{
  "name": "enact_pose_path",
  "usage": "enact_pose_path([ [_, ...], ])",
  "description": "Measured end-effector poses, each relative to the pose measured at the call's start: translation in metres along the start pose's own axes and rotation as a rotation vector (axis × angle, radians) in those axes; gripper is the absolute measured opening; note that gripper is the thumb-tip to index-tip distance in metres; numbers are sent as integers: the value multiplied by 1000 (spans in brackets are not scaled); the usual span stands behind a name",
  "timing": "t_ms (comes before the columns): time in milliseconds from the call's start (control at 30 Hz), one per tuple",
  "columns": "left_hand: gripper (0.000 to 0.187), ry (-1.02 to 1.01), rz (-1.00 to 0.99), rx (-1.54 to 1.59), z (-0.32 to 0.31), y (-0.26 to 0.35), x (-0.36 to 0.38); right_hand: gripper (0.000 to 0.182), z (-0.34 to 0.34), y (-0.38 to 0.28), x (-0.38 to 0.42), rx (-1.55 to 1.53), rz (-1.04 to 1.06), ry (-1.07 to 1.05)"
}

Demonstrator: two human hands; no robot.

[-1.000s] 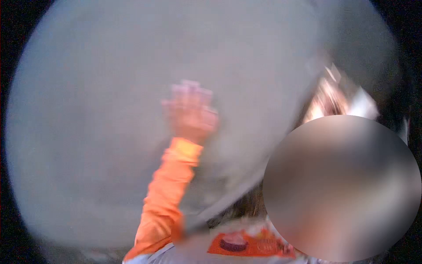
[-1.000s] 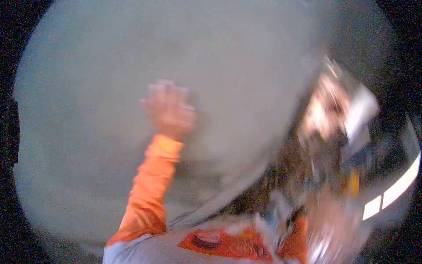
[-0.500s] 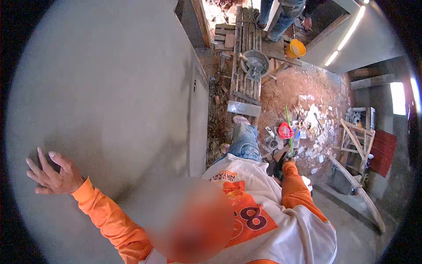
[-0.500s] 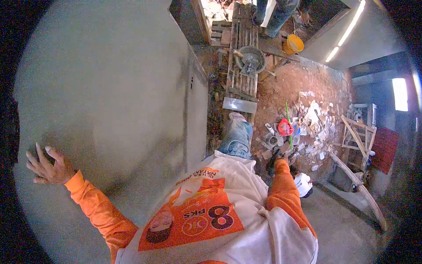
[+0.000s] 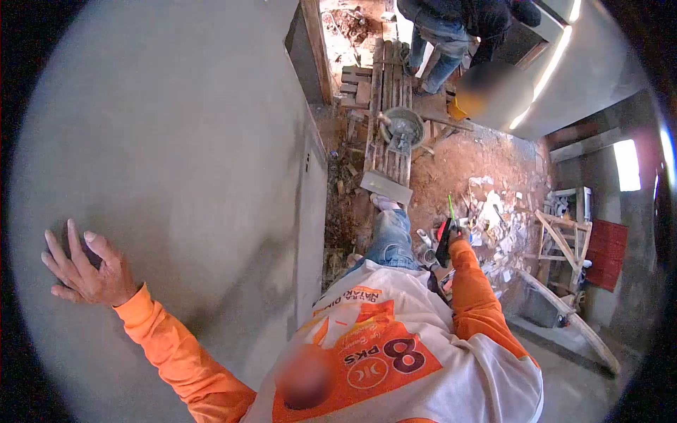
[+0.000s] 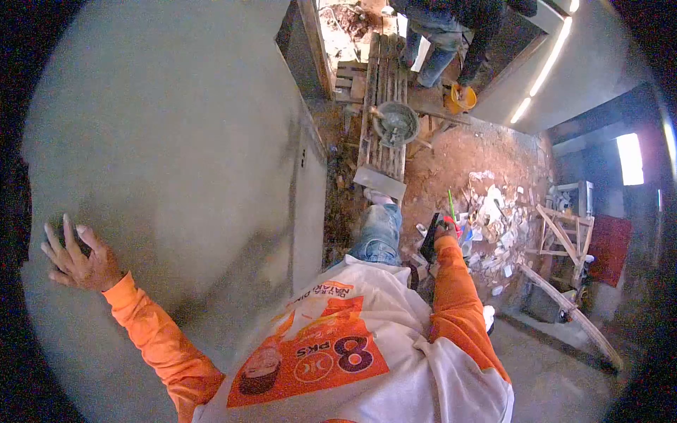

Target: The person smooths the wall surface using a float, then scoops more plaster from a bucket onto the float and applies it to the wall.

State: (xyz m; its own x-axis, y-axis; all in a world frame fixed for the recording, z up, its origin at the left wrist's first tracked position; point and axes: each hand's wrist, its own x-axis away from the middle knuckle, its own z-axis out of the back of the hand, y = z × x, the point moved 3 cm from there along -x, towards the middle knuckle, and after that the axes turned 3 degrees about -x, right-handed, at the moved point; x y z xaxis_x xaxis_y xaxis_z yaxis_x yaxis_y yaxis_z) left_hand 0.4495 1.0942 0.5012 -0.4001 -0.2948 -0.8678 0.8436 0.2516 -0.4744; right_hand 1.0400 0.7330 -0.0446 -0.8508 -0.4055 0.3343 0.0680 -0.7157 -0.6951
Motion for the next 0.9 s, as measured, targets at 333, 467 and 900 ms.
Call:
enact_pose_path([
  [333,27,41,14,88,15,8,-13,35,-2,47,-25,510,-90,-142],
  [467,29,45,55,162,22,16,-19,41,-33,42,-106,568,-89,-181],
  [900,49,46,-28,8,-5,43,-122,51,-301,-588,-132,-331,748,-515],
])
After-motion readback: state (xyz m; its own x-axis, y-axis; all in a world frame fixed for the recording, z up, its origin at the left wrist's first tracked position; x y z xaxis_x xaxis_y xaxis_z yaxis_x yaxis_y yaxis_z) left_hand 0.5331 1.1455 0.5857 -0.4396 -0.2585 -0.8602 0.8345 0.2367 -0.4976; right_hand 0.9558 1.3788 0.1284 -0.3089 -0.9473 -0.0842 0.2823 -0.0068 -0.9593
